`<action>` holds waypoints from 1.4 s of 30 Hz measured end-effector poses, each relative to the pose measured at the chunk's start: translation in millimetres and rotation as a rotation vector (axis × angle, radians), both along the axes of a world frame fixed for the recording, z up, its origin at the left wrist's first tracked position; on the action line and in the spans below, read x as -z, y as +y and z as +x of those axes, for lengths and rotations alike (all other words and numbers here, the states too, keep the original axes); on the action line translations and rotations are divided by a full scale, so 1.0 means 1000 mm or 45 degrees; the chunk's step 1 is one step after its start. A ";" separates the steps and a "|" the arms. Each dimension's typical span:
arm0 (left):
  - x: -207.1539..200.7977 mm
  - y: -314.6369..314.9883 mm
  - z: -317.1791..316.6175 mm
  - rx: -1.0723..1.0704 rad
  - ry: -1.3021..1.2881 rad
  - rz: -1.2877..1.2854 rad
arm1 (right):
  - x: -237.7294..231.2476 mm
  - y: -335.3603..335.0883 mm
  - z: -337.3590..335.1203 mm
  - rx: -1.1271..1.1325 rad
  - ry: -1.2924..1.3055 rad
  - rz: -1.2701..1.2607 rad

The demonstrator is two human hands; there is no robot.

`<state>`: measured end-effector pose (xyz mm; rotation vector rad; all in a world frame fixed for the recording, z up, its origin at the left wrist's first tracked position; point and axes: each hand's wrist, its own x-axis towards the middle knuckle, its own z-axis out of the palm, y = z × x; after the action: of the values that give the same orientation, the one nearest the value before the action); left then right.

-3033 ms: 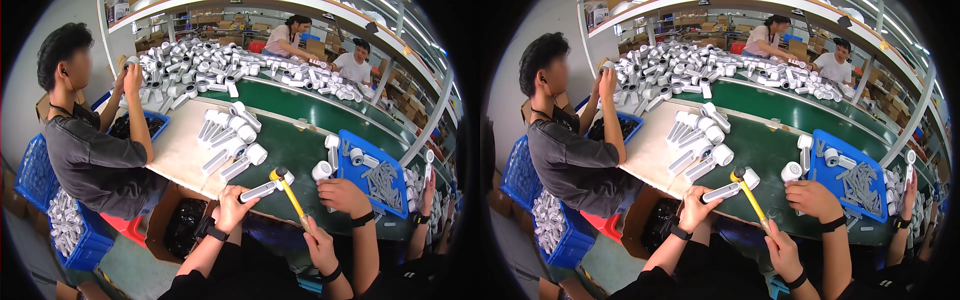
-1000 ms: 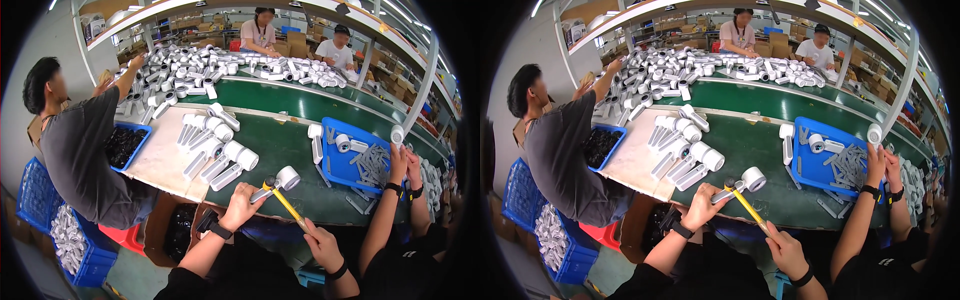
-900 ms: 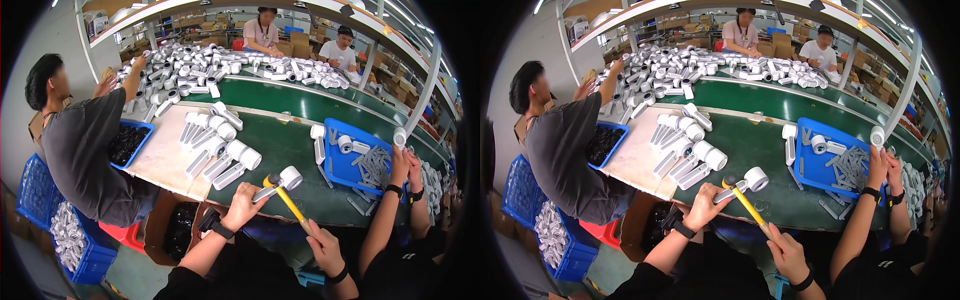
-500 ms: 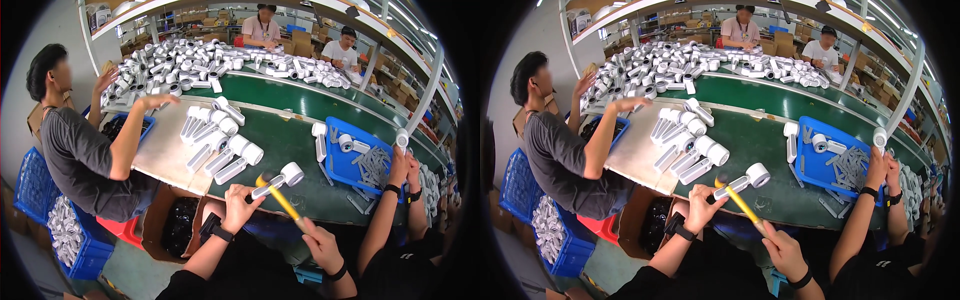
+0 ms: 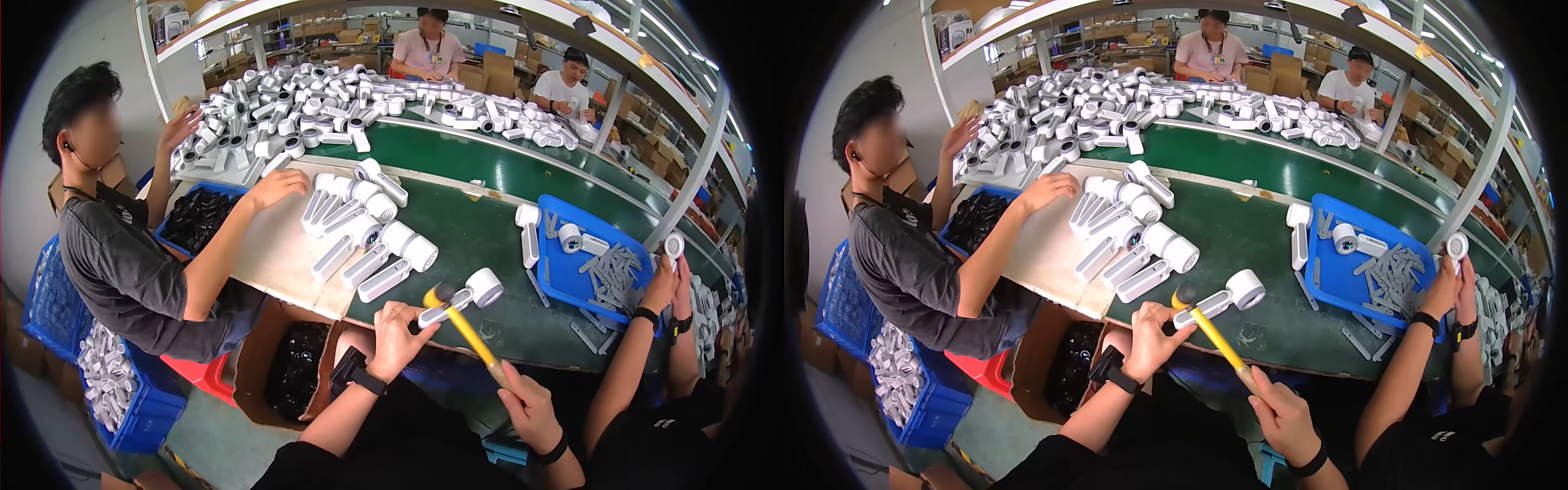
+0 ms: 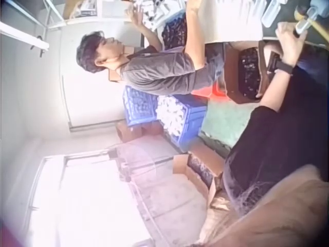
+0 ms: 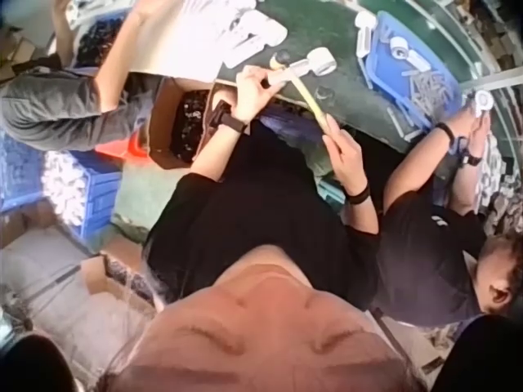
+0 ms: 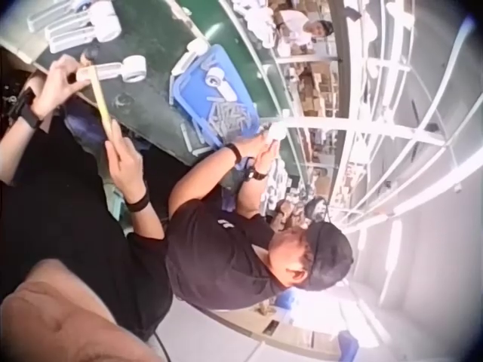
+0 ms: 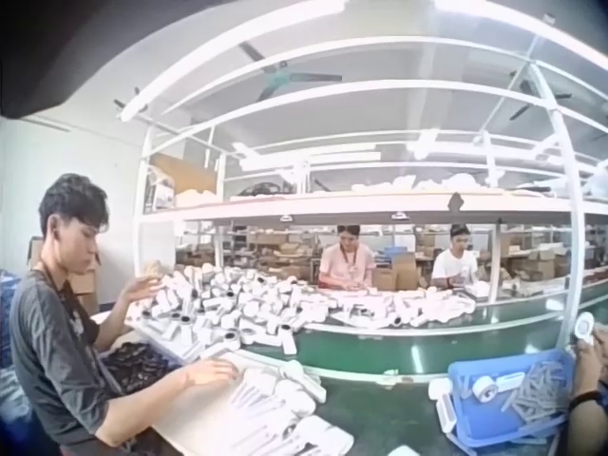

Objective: The person assembles handheld fans by fitting a handle onto a fan head and tapping the joint with a yellow hammer. The person then places the assembled fan onto a table and repeats the process.

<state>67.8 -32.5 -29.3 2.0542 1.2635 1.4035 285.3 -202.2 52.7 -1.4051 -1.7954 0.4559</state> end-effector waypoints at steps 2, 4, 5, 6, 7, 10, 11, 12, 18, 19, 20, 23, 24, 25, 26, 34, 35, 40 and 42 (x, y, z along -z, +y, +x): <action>0.002 0.001 -0.001 -0.021 0.033 0.014 | 0.001 0.005 0.002 -0.040 -0.175 -0.210; 0.002 -0.003 -0.003 -0.039 0.094 -0.029 | -0.003 0.001 0.001 -0.028 -0.184 -0.156; 0.005 0.002 -0.003 -0.052 0.124 0.037 | -0.004 -0.001 0.000 -0.019 -0.192 -0.106; 0.006 0.002 -0.003 -0.049 0.124 0.036 | 0.000 -0.002 0.000 -0.017 -0.192 -0.107; 0.003 0.001 -0.002 -0.037 0.104 0.044 | 0.007 -0.003 0.002 0.041 -0.085 -0.069; 0.002 -0.001 -0.002 -0.033 0.094 0.047 | 0.009 0.000 0.011 0.127 -0.092 -0.139; 0.001 0.000 -0.003 -0.046 0.104 0.043 | 0.008 -0.001 0.014 0.127 -0.062 -0.159; 0.000 0.002 -0.002 -0.045 0.103 0.047 | 0.008 -0.001 0.017 0.126 -0.032 -0.180; -0.004 -0.001 -0.002 -0.019 0.154 0.142 | 0.025 0.009 0.027 0.132 0.033 -0.130; -0.002 0.000 -0.002 -0.025 0.157 0.142 | 0.023 0.009 0.028 0.123 0.072 -0.149; -0.001 0.001 -0.001 0.061 0.028 0.044 | 0.018 0.008 0.026 0.113 0.111 -0.168; -0.005 -0.003 -0.001 0.258 -0.347 -0.351 | 0.014 -0.001 0.023 0.202 0.348 -0.281; -0.008 -0.006 -0.001 0.371 -0.594 -0.645 | 0.015 -0.003 0.023 0.242 0.491 -0.305; -0.025 -0.008 -0.009 0.638 -0.977 -1.198 | 0.013 -0.006 0.022 0.250 0.495 -0.305; -0.025 -0.008 -0.016 0.631 -0.976 -1.194 | 0.007 -0.008 0.018 0.257 0.578 -0.392; -0.023 -0.023 -0.034 -0.321 0.245 0.014 | 0.020 -0.002 0.016 0.075 0.369 -0.367; -0.022 -0.020 -0.034 -0.289 0.185 0.029 | 0.017 0.001 0.014 0.066 0.366 -0.370; -0.016 -0.004 -0.044 -0.104 0.096 -0.085 | -0.013 0.012 -0.002 0.000 0.002 -0.101; -0.016 -0.004 -0.042 -0.122 0.128 -0.078 | -0.002 0.019 -0.010 -0.007 0.049 0.029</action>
<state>25.9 -36.9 -13.4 2.0703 1.4452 1.2986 275.8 -183.5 55.1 -1.3674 -1.7684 0.4605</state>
